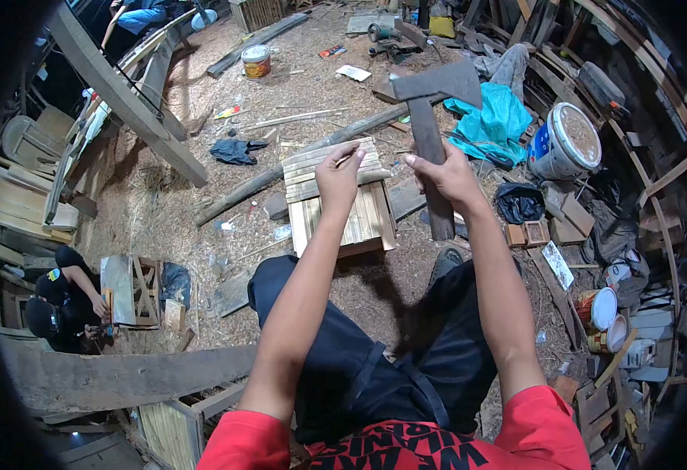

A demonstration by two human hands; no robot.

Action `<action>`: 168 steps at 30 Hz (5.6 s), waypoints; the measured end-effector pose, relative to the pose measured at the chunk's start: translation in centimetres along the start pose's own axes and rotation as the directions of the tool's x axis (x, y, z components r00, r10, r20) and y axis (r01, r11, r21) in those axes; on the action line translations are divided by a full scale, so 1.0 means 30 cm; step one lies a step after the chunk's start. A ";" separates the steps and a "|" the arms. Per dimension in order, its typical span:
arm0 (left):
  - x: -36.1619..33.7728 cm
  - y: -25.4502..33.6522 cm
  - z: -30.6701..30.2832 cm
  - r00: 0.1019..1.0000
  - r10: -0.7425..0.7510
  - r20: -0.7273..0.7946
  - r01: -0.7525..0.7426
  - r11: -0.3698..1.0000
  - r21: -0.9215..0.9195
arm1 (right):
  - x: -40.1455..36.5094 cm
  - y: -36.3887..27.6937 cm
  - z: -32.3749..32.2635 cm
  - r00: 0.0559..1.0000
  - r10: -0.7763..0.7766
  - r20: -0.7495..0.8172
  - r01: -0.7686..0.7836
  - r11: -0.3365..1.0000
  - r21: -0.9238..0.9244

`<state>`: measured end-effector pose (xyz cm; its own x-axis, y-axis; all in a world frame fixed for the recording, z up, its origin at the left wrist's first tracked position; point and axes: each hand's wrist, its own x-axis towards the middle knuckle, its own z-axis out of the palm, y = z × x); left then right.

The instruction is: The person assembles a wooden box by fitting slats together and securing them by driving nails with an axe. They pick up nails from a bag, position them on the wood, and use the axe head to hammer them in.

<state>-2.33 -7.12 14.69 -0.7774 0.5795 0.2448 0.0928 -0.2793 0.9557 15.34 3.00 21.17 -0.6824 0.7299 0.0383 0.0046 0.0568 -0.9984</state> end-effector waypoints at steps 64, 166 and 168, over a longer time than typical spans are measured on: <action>0.014 -0.430 0.003 0.966 0.222 0.135 -0.259 0.763 0.592 | 0.288 0.665 0.152 0.845 0.434 -0.311 -0.442 0.896 0.049; 0.112 -0.458 -0.050 0.989 0.061 0.138 -0.140 0.023 0.990 | -0.029 0.364 0.113 0.978 -0.201 -0.047 0.117 0.727 -0.677; 0.111 -0.455 -0.048 0.988 0.065 0.140 -0.142 0.027 0.989 | -0.037 0.402 0.105 0.995 -0.098 0.001 0.070 0.706 -0.705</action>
<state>-7.10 -2.48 2.22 -0.6749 0.6615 0.3270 0.7286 0.6676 0.1532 13.84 0.73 8.96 -0.6802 0.7202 0.1361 0.4704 0.5713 -0.6726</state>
